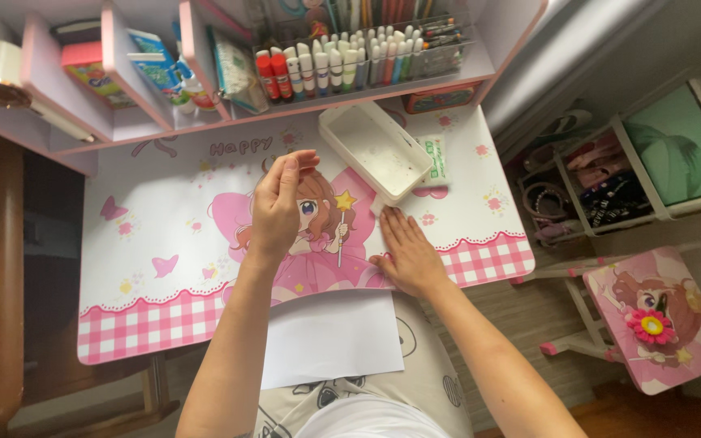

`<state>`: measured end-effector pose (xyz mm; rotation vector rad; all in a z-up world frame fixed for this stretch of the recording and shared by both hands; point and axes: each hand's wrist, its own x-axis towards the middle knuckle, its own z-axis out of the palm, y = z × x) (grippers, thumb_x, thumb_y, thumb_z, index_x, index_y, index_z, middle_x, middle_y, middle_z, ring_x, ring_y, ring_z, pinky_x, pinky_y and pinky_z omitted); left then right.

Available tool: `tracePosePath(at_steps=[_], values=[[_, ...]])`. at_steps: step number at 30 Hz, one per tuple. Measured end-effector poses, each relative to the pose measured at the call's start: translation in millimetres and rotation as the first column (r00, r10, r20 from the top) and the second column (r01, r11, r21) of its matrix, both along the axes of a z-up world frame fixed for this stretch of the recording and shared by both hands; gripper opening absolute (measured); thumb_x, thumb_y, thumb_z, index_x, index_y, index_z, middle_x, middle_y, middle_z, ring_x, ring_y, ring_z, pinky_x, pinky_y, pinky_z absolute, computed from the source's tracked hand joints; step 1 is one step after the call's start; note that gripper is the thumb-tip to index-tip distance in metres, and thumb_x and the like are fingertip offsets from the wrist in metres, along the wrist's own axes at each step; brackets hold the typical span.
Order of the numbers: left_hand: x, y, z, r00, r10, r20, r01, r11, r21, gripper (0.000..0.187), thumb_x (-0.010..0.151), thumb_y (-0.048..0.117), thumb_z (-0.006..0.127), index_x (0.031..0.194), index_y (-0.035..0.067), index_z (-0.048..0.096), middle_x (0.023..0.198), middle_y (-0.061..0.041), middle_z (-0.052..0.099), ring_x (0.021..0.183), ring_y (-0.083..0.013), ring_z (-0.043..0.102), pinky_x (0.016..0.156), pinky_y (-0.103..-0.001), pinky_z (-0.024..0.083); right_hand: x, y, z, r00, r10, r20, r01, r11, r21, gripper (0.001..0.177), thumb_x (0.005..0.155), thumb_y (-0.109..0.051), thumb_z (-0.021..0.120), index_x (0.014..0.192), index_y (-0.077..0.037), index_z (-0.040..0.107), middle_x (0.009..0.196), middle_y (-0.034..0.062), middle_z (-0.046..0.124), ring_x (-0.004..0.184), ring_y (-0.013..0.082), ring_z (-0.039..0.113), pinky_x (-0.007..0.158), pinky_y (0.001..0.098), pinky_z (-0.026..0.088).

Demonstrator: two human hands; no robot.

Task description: The person wipes a white plastic container with a tissue, then opens a small mesh pouch and places its contents into the container. The container is closed and placed on the desk. The person then picks up a small packet and places it on the desk.

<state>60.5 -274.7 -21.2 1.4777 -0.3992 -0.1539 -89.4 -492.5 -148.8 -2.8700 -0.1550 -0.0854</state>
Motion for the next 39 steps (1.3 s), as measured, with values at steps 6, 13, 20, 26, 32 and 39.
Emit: tracePosePath(at_steps=[6,13,20,26,32,39], values=[[1,-23,-14,0.996,-0.086,-0.005,0.085,0.996,-0.022,0.040,0.112,0.026,0.041,0.125,-0.003,0.065,0.118,-0.012,0.072,0.115,-0.0200,0.066,0.104,-0.033,0.050,-21,-49,-8,0.998,-0.042,-0.040,0.040,0.998,-0.050,0.085,0.101,-0.056,0.040,0.159,0.002,0.019,0.168,0.0205,0.017,0.155,0.0318,0.016,0.124,0.0453,0.014],[-2,-46,-28,0.987,-0.155,-0.039,0.155,0.988,0.020,0.038,0.111,0.025,0.044,0.125,-0.003,0.066,0.116,-0.012,0.072,0.114,-0.0195,0.065,0.103,-0.032,0.049,-30,-103,-12,0.979,-0.168,-0.113,0.157,0.983,-0.100,0.079,0.105,-0.055,0.028,0.161,-0.002,0.011,0.170,0.0154,0.011,0.157,0.0277,0.010,0.126,0.0420,0.010],[-16,-73,-39,0.985,-0.155,-0.075,0.166,0.969,0.180,0.032,0.106,0.023,0.052,0.124,0.002,0.067,0.116,-0.011,0.074,0.108,-0.0192,0.067,0.094,-0.032,0.052,-28,-155,-7,0.953,-0.300,-0.046,0.302,0.952,0.046,0.062,0.106,-0.033,0.036,0.158,-0.002,0.028,0.167,0.0164,0.023,0.155,0.0287,0.020,0.126,0.0416,0.014],[-24,-92,-53,0.964,-0.190,0.187,0.113,0.926,0.360,0.031,0.101,0.021,0.060,0.126,0.003,0.064,0.125,-0.016,0.067,0.120,-0.0299,0.064,0.102,-0.038,0.049,-33,-190,0,0.795,-0.605,-0.038,0.581,0.742,0.333,0.054,0.099,-0.002,0.040,0.151,-0.011,0.049,0.160,0.0138,0.043,0.149,0.0281,0.036,0.123,0.0393,0.025],[-29,-104,-73,0.872,-0.315,0.374,0.057,0.825,0.563,0.043,0.096,0.020,0.064,0.135,0.003,0.058,0.132,-0.016,0.061,0.129,-0.0334,0.053,0.114,-0.053,0.034,-31,-219,7,0.695,-0.687,0.211,0.595,0.715,0.366,0.056,0.097,0.010,0.042,0.151,-0.005,0.050,0.157,0.0177,0.050,0.145,0.0323,0.048,0.119,0.0373,0.041],[-36,-98,-81,0.807,-0.361,0.466,-0.098,0.697,0.710,0.046,0.088,0.018,0.070,0.132,0.008,0.061,0.119,-0.008,0.063,0.123,-0.0278,0.052,0.119,-0.058,0.024,16,-149,47,0.752,-0.622,0.217,0.398,0.691,0.603,0.039,0.102,0.006,0.042,0.139,-0.002,0.056,0.136,0.0175,0.065,0.128,0.0315,0.062,0.107,0.0387,0.049]])
